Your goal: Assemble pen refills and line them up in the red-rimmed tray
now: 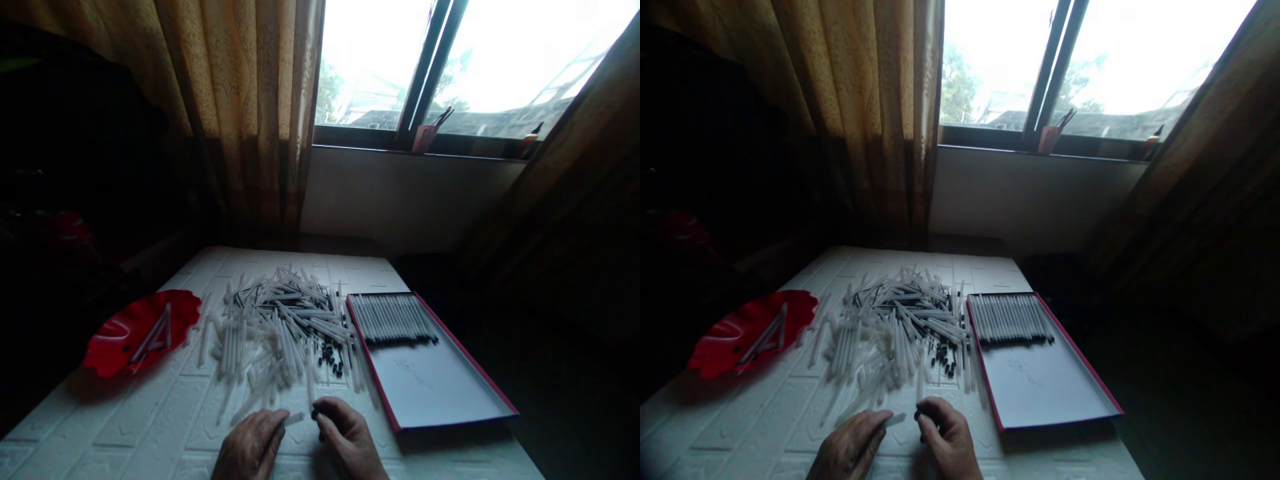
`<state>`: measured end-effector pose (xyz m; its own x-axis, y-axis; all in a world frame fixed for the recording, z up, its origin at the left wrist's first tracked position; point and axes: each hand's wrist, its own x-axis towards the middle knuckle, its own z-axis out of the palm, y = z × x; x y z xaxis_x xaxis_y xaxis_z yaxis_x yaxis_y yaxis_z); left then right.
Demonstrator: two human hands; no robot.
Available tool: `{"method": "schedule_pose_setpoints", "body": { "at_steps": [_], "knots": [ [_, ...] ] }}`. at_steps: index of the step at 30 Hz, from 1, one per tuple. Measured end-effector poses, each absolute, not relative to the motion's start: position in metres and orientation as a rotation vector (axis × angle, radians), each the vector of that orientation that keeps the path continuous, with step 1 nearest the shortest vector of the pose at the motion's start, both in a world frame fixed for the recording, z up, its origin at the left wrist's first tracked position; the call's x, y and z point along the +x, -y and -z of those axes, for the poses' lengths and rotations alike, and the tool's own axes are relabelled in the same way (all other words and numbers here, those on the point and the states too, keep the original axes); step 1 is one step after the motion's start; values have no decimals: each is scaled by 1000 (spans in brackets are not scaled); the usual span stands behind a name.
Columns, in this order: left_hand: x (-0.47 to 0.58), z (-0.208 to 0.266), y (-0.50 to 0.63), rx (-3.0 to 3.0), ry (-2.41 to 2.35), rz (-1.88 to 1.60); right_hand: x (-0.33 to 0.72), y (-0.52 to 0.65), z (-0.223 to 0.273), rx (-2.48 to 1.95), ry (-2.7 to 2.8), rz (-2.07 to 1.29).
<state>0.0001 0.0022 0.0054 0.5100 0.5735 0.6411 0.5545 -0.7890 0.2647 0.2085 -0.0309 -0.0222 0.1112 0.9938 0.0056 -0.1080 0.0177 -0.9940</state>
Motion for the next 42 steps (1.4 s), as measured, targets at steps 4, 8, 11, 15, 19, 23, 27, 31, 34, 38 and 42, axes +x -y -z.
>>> {"method": "schedule_pose_setpoints", "body": {
  "at_steps": [4,8,11,15,19,23,27,31,34,38,42],
  "knots": [
    [1,-5,-2,2715,-1015,-1120,205,33,23,-1179,1136,-1155],
    [1,-5,-1,2711,-1001,-1089,203,34,24,-1199,1249,-1076],
    [1,-4,0,2717,-996,-1074,202,34,20,-1207,1307,-1005],
    [1,-4,1,2731,-1007,-1051,204,34,4,-1185,1455,-851],
    [2,-6,2,2759,-992,-1020,206,34,-13,-1159,1614,-704],
    [2,-8,3,2752,-994,-982,207,33,-17,-1173,1712,-642],
    [2,-8,3,2751,-1007,-976,208,33,-13,-1196,1758,-627],
    [1,-6,2,2772,-1002,-966,211,32,-5,-1217,1850,-573],
    [1,-4,1,2788,-969,-943,213,31,1,-1255,1928,-494],
    [1,-4,2,2805,-953,-927,211,29,8,-1342,2011,-340],
    [2,-4,2,2810,-919,-913,206,28,18,-1394,2016,-211]
  ]
}}
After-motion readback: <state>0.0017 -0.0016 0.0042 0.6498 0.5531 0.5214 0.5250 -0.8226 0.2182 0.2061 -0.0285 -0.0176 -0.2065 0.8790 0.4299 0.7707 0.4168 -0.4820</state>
